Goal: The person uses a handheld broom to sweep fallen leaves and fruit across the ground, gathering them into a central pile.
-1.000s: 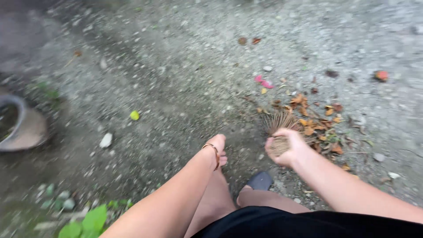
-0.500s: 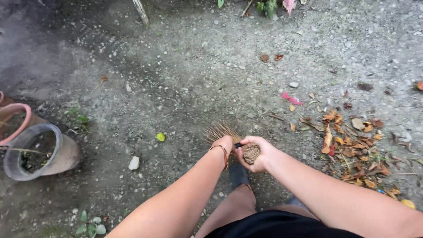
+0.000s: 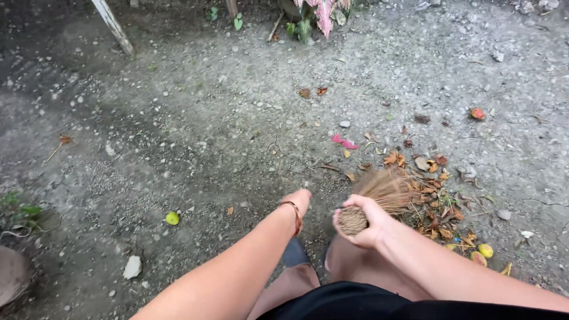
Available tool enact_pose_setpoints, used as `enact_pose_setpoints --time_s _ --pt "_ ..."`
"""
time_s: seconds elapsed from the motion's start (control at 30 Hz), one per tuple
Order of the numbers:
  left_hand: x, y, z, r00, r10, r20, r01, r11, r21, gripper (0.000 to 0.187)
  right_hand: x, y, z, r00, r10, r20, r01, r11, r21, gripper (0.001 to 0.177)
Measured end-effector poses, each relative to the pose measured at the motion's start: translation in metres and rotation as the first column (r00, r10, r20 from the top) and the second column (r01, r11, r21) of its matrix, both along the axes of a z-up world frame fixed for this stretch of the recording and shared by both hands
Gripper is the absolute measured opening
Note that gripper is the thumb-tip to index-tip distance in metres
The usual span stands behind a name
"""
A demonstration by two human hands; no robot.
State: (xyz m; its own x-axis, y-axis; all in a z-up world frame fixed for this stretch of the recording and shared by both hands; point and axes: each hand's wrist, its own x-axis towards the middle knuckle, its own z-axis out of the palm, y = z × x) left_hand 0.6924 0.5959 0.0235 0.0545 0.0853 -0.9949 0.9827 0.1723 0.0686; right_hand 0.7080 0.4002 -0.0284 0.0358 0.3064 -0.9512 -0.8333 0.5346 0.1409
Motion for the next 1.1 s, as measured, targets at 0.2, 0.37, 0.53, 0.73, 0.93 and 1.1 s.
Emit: enact_pose_setpoints --time_s 0.2,0.37,0.53,0.73,0.93,1.1 --pt "-0.007 0.025 -0.087 0.96 0.252 0.118 -0.189 0.902 -0.389 0.042 -0.003 0.091 0.048 0.882 0.46 0.101 -0.468 0.828 0.308 0.038" --pt "-0.044 0.122 -0.03 0.871 0.482 -0.095 -0.49 0.836 -0.246 0.036 0.011 0.156 0.084 0.358 0.874 0.328 -0.929 0.37 0.028 0.057" --pt "-0.07 0.202 -0.104 0.826 0.556 -0.093 -0.56 0.828 -0.019 0.033 0.029 0.168 0.063 0.442 0.807 0.392 -0.894 0.431 0.123 0.062" --pt "-0.068 0.203 -0.14 0.706 0.681 -0.195 -0.675 0.73 0.107 0.03 0.037 0.102 0.009 0.636 0.724 0.265 -0.756 0.653 0.03 0.053" --pt "-0.087 0.157 -0.072 0.802 0.548 -0.237 -0.582 0.628 -0.517 0.038 0.015 0.12 0.008 0.766 0.638 -0.075 -0.642 0.763 -0.078 0.078" --pt "-0.085 0.123 -0.049 0.806 0.591 -0.016 -0.515 0.688 -0.512 0.04 -0.023 0.185 0.1 0.676 0.714 0.183 -0.734 0.675 0.077 0.068"
